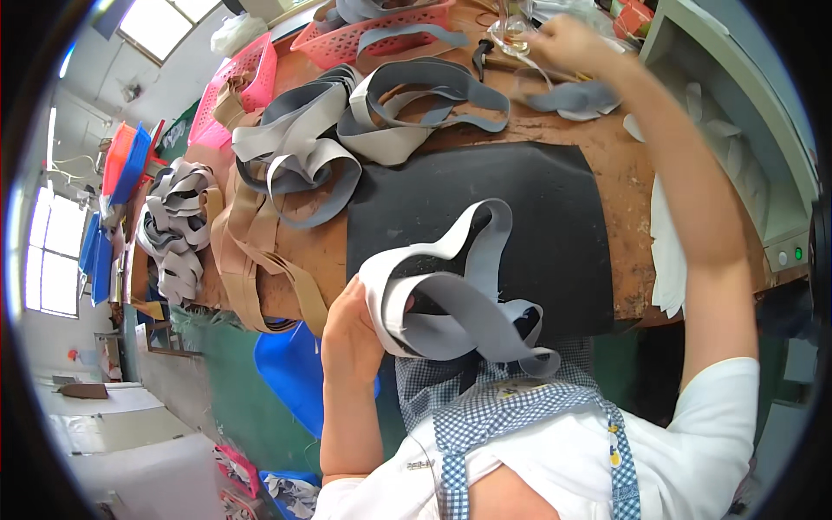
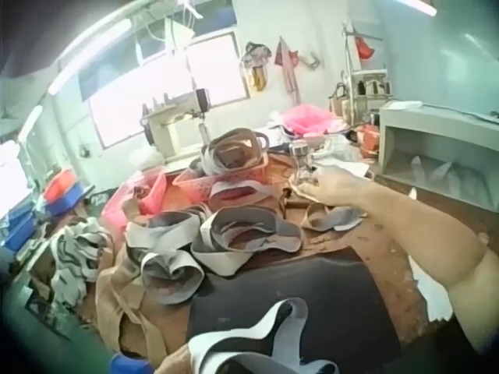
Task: Manually fitting and aligning various fabric and leather components to assemble a shoe upper.
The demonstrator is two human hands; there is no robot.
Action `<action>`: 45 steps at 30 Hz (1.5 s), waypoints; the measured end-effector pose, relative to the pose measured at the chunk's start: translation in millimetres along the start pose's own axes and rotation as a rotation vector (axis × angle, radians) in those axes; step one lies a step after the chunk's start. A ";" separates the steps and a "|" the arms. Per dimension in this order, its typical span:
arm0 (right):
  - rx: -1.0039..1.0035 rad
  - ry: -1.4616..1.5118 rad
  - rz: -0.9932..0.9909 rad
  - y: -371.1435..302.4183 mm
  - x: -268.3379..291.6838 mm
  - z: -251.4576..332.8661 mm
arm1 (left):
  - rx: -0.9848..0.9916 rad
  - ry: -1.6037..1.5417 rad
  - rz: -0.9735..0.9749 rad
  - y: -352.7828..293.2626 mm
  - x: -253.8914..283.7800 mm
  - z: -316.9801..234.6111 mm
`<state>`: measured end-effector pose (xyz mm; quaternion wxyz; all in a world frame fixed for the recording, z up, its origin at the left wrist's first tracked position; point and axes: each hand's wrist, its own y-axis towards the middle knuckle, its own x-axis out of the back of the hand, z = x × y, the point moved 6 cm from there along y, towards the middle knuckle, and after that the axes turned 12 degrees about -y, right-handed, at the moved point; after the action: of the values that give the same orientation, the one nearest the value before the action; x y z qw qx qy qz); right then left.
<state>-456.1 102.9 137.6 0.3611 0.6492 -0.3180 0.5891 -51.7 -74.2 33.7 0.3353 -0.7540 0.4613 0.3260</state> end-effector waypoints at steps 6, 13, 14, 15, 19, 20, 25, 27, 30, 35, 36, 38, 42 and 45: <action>0.585 0.634 0.206 -201.8 -25.4 164.1 | -0.034 0.159 0.043 10.2 -17.7 2.2; 0.065 0.629 -0.301 -160.0 0.4 5.9 | -0.221 0.075 -0.355 7.6 40.6 -56.4; -0.092 0.725 -0.197 -152.4 12.6 -6.3 | -0.197 0.010 -0.010 6.3 55.7 -69.5; -0.104 0.614 -0.250 -137.9 17.7 -27.0 | -0.234 0.100 -0.224 8.7 44.2 -57.8; -0.179 0.450 -0.456 -65.0 44.1 -62.1 | -0.198 0.099 -0.169 25.9 11.6 -29.5; -0.157 0.538 -0.184 -42.9 48.0 -60.9 | -0.194 0.038 -0.120 34.1 -6.7 -19.3; 0.091 0.329 -0.304 -88.5 35.8 68.7 | -0.223 0.125 -0.141 38.5 -25.1 -19.6; 0.503 0.986 0.040 -150.8 19.6 125.8 | -0.224 0.138 -0.130 37.2 -30.7 -16.4; 0.497 1.262 0.364 -214.0 -40.5 147.4 | -0.148 0.109 -0.074 49.2 -48.7 5.1; 0.322 1.583 0.417 -220.4 -71.5 128.8 | -0.158 0.165 0.015 66.7 -54.3 7.0; 0.286 1.470 0.323 -221.2 -72.2 126.3 | -0.173 0.186 0.043 72.5 -59.4 13.5; 0.317 1.456 0.232 -221.3 -69.3 130.2 | -0.183 0.281 0.169 61.7 -98.0 23.9; 0.053 1.795 0.290 -224.0 -91.6 126.4 | -0.064 0.232 0.233 71.2 -111.6 41.2; -0.151 2.054 0.267 -247.1 -129.1 120.3 | -0.003 0.826 0.229 80.1 -104.6 64.7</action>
<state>-197.9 132.5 -19.5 0.4298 -0.2300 0.0374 0.8723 -174.6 -0.1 64.7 0.0832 -0.7656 0.6370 0.0323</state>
